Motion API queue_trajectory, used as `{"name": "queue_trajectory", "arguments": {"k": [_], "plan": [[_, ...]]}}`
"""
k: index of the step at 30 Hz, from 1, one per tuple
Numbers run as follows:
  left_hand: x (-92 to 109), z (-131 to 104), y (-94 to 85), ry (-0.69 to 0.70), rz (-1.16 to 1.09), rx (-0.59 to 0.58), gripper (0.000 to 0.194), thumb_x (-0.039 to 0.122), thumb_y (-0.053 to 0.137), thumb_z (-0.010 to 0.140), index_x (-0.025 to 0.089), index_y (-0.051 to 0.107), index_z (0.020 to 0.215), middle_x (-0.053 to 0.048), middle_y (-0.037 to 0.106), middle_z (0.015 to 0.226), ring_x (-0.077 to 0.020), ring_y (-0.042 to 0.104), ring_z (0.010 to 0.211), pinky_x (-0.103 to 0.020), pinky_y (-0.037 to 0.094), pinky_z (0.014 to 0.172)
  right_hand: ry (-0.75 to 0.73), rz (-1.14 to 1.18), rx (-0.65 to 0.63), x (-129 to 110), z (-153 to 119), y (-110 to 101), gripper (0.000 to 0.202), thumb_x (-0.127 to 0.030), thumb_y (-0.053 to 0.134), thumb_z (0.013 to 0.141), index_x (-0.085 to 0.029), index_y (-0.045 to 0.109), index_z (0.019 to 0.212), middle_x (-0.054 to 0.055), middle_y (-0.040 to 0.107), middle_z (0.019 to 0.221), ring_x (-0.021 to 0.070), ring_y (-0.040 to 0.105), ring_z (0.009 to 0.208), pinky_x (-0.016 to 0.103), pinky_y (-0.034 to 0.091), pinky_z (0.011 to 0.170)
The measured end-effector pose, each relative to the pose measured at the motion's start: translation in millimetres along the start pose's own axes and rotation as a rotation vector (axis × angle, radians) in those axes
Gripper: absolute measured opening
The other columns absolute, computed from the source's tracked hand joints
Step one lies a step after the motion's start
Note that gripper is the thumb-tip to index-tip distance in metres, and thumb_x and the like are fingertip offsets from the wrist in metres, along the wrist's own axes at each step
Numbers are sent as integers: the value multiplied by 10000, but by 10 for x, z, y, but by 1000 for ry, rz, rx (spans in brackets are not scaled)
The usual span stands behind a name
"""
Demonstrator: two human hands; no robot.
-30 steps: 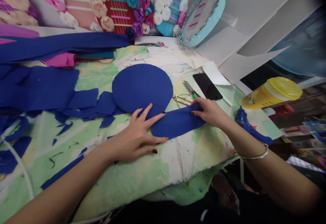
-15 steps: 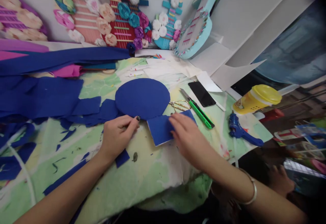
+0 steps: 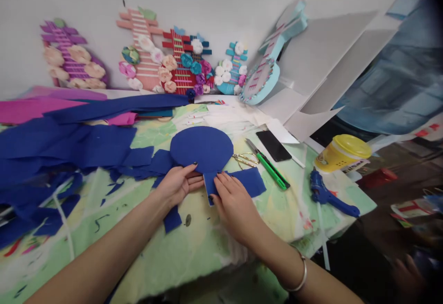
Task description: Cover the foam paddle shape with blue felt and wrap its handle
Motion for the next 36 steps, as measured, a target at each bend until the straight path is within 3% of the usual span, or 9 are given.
{"name": "queue_trajectory", "arguments": {"k": [5,9,12,16,20,27,32,36], "plan": [[182,56,124,157,-56,27,66,65,593,803,116,555,818,-95,707,691,-209,708,607,-321,602,590,38,30,58,36,138,-126,432,-203,418,928,22,564,1265,219,551,1331,313,507,1258,447,405,1073],[479,-81,255,370,-93,-70,106,120,642,783,125,558,848,-64,712,731,-182,705,631,-300,599,623,9,115,226,78,294,-342,427,-191,439,913,10,562,1270,225,545,1335,296,533,1236,417,440,1046],[657,-218,273,533,-129,-79,238,181,743,707,153,524,797,-8,691,711,-162,692,620,-293,596,620,-23,200,369,119,415,-462,409,-189,448,907,-19,581,1255,210,586,1292,279,583,1183,385,479,1003],[727,-328,223,645,-161,-32,378,252,825,615,163,498,780,34,657,700,-153,686,627,-298,596,613,-36,315,505,164,531,-526,351,-194,459,904,-127,640,1197,134,694,1147,245,673,1037,345,527,914],[701,-351,171,668,-164,-3,408,279,832,608,167,502,819,29,657,735,-149,686,633,-289,594,612,1,428,578,196,583,-516,313,-216,498,887,-141,689,1124,118,741,1021,238,722,861,322,557,789],[633,-346,161,651,-164,-16,401,270,832,615,171,501,820,19,665,773,-147,687,641,-284,600,609,189,786,573,332,617,-350,277,-277,601,810,-168,738,1025,85,760,937,241,719,770,371,558,774],[586,-382,184,663,-156,-25,370,280,822,640,171,512,811,17,658,793,-141,678,682,-261,596,595,332,1268,469,450,634,-212,257,-295,675,720,-163,757,925,74,766,902,251,715,823,372,559,784],[557,-393,208,676,-119,-53,352,300,812,655,172,554,858,6,660,853,-140,660,745,-261,594,609,335,1473,367,469,646,-180,257,-313,737,652,-180,759,870,49,770,826,241,713,781,366,554,757]]}}
Point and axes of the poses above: each hand's wrist, its own z-axis towards the middle knuckle, its own y-axis out of the palm, x = y × z, the point moved 6 cm from there along z, towards the middle knuckle
